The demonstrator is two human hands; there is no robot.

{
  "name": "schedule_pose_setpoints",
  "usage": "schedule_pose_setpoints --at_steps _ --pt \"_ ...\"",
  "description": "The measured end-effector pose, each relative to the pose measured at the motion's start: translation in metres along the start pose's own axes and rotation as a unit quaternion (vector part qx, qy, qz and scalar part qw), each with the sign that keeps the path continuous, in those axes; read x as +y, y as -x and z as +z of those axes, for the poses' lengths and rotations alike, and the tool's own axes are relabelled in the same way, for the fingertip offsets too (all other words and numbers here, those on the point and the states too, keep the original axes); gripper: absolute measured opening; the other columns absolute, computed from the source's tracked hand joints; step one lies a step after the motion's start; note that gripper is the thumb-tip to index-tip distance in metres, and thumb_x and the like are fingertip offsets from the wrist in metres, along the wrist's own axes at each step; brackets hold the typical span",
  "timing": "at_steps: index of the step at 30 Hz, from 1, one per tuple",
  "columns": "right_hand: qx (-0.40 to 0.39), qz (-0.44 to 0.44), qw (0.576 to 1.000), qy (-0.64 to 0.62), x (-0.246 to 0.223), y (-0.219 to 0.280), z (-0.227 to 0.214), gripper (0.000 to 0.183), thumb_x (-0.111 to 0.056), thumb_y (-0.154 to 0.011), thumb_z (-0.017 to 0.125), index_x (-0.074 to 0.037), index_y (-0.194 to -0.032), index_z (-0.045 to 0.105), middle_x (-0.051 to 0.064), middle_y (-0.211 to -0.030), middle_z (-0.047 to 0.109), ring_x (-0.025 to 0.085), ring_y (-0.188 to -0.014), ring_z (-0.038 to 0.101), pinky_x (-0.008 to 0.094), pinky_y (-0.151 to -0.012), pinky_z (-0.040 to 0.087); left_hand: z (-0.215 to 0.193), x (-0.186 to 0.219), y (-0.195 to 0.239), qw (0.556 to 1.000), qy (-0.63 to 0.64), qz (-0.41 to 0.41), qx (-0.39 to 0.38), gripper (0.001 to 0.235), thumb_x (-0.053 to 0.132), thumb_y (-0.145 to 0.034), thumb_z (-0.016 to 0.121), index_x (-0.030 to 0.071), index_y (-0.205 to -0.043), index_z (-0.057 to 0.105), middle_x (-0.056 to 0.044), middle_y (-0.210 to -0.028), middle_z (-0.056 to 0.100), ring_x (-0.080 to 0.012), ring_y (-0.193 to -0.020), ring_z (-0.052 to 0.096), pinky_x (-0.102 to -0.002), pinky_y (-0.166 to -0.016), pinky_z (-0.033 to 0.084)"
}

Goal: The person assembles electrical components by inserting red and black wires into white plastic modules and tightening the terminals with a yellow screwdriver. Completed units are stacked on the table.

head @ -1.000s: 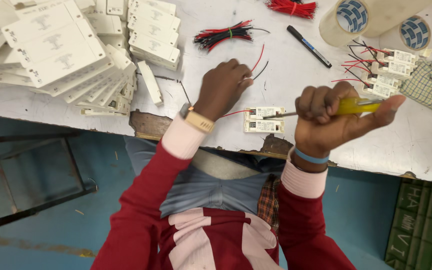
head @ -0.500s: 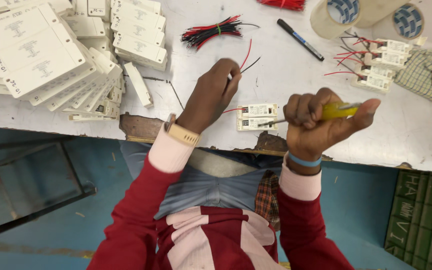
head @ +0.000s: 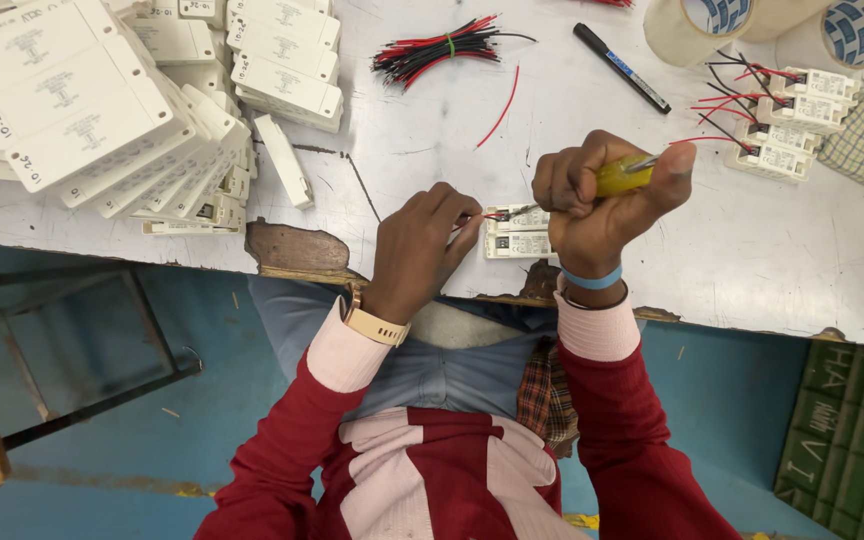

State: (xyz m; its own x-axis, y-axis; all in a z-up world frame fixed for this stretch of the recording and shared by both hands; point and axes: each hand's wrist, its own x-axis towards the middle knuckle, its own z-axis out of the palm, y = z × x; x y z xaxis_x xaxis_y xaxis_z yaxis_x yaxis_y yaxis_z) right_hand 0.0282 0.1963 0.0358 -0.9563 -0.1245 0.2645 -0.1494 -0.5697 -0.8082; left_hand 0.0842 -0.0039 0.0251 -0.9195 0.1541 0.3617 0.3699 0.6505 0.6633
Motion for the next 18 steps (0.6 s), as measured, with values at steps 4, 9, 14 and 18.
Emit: schedule_pose_setpoints --at_steps 4,9,14,18 --pt "-0.002 0.01 1.0 0.021 0.0 0.002 0.001 0.082 -0.084 -0.097 0.028 -0.009 -0.064 0.036 0.001 -0.047 0.028 0.012 -0.041 0.022 0.028 -0.041 0.018 0.004 -0.003 -0.002 1.0 -0.02 0.02 0.004 0.013 0.017 -0.091 0.078 0.009 -0.096 0.068 -0.003 -0.089 0.063 -0.0207 -0.076 0.064 -0.035 -0.061 0.05" --pt "-0.039 0.012 0.998 0.053 0.001 0.001 0.006 0.079 -0.078 -0.099 0.028 -0.008 -0.063 0.037 0.002 -0.047 0.029 0.014 -0.039 0.023 0.029 -0.039 0.021 0.005 -0.002 -0.005 0.999 -0.028 0.027 -0.003 0.016 0.017 -0.088 0.08 0.009 -0.094 0.067 -0.003 -0.089 0.063 -0.0207 -0.074 0.063 -0.035 -0.06 0.05" --pt "-0.08 0.02 0.994 0.066 -0.001 -0.003 0.009 0.084 -0.082 -0.099 0.028 -0.007 -0.062 0.037 0.002 -0.046 0.028 0.013 -0.039 0.024 0.029 -0.04 0.021 0.004 -0.003 -0.008 0.999 -0.019 0.027 -0.014 0.016 0.016 -0.088 0.08 0.01 -0.094 0.067 -0.003 -0.089 0.063 -0.02 -0.074 0.064 -0.035 -0.06 0.05" --pt "-0.094 0.036 0.992 0.07 -0.006 -0.002 0.014 0.086 -0.084 -0.098 0.031 -0.006 -0.061 0.035 0.002 -0.047 0.027 0.014 -0.041 0.025 0.03 -0.042 0.022 0.003 -0.001 -0.011 0.999 -0.018 0.023 -0.022 0.016 0.016 -0.088 0.08 0.009 -0.093 0.067 -0.002 -0.088 0.064 -0.0196 -0.072 0.064 -0.035 -0.059 0.049"
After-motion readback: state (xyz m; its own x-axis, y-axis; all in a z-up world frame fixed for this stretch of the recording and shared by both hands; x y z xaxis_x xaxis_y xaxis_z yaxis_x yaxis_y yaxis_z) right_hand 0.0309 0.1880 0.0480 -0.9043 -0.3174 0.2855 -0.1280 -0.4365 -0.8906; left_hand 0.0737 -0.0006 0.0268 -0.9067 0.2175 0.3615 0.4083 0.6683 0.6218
